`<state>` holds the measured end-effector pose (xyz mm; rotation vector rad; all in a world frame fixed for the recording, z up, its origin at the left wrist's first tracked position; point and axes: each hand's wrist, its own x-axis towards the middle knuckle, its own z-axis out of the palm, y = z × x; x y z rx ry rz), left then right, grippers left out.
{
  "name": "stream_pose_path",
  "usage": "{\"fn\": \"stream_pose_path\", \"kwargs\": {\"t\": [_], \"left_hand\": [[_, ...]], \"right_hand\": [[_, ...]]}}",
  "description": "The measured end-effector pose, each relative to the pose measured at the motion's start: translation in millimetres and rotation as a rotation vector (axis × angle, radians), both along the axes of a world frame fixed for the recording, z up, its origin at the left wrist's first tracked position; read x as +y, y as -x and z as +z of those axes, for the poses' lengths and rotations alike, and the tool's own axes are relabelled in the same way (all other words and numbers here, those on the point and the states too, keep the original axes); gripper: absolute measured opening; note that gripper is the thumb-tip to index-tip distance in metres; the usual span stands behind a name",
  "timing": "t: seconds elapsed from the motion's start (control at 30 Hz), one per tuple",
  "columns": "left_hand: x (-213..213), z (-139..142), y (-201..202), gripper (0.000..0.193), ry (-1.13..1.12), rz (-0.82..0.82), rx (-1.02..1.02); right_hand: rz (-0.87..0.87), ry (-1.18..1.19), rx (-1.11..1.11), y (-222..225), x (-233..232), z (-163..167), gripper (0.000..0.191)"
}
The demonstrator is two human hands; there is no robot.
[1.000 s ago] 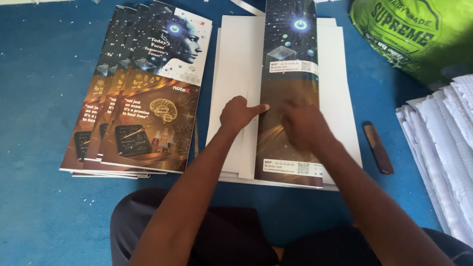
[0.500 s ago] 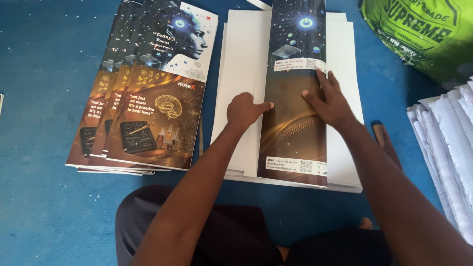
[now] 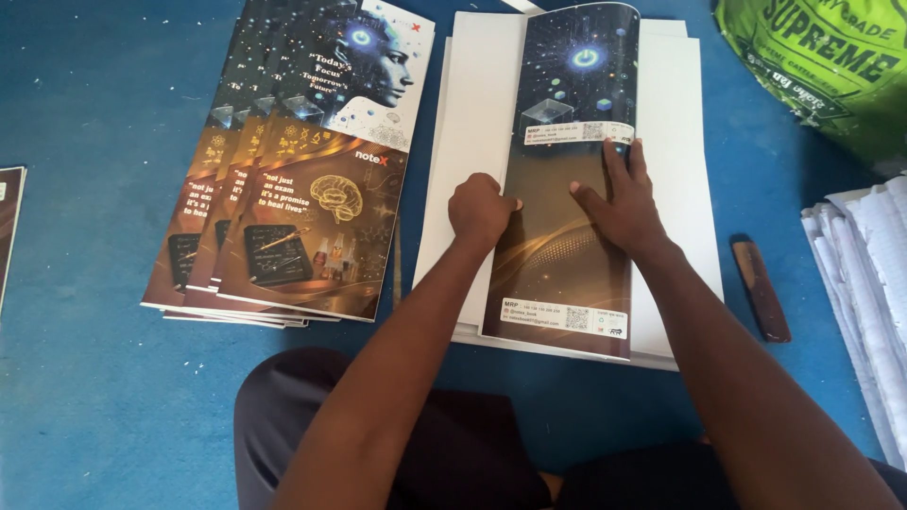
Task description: The person places a printed cover sheet over a stack of white paper, folds it over the spine, and uses a wooden tool to press the fold. They repeat this process for multiple notebooks, stacking the finished ones to the side.
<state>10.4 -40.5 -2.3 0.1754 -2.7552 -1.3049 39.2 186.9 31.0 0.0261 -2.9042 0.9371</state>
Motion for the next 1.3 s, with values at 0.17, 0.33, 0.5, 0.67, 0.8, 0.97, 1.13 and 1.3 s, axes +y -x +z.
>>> {"fn": "stream_pose_path", "kwargs": {"t": [0.17, 0.33, 0.5, 0.67, 0.8, 0.97, 1.13, 1.3], "left_hand": [[1.8, 8.1, -4.8, 0.03, 0.046, -0.023, -0.166], [3.5, 16.1, -9.6, 0.029, 0.037, -0.006, -0.144], [4.6, 15.2, -11.1, 0.032, 0.033, 0.002, -0.135], [4.5, 11.5, -11.0, 0.031, 0.051, -0.014, -0.14], [5.5, 8.1, -10.0, 0.039, 0.032, -0.008, -0.105], [4.6, 6.8, -10.7, 0.038, 0.023, -0.015, -0.099], [3.9, 9.9, -11.9, 0.036, 0.016, -0.021, -0.111], [4.3, 10.8, -12.2, 0.034, 0.018, -0.01, -0.119]], "right_hand": [[-0.025, -0.031, -0.049, 1.1, -2.6, 0.7, 0.096], [-0.035, -0.06, -0.062, -0.9, -6.2, 2.6, 0.096], [-0.035, -0.082, -0.062, -2.4, -9.3, 3.9, 0.095], [-0.037, -0.104, -0.07, -3.3, -10.4, 4.1, 0.095], [-0.014, -0.133, -0.058, -4.5, -7.6, 4.1, 0.095], [-0.018, -0.129, -0.074, -4.3, -6.8, 5.2, 0.096], [-0.041, -0.111, -0.103, -4.3, -6.9, 7.2, 0.096], [-0.037, -0.135, -0.105, -3.3, -8.4, 5.6, 0.096]]}}
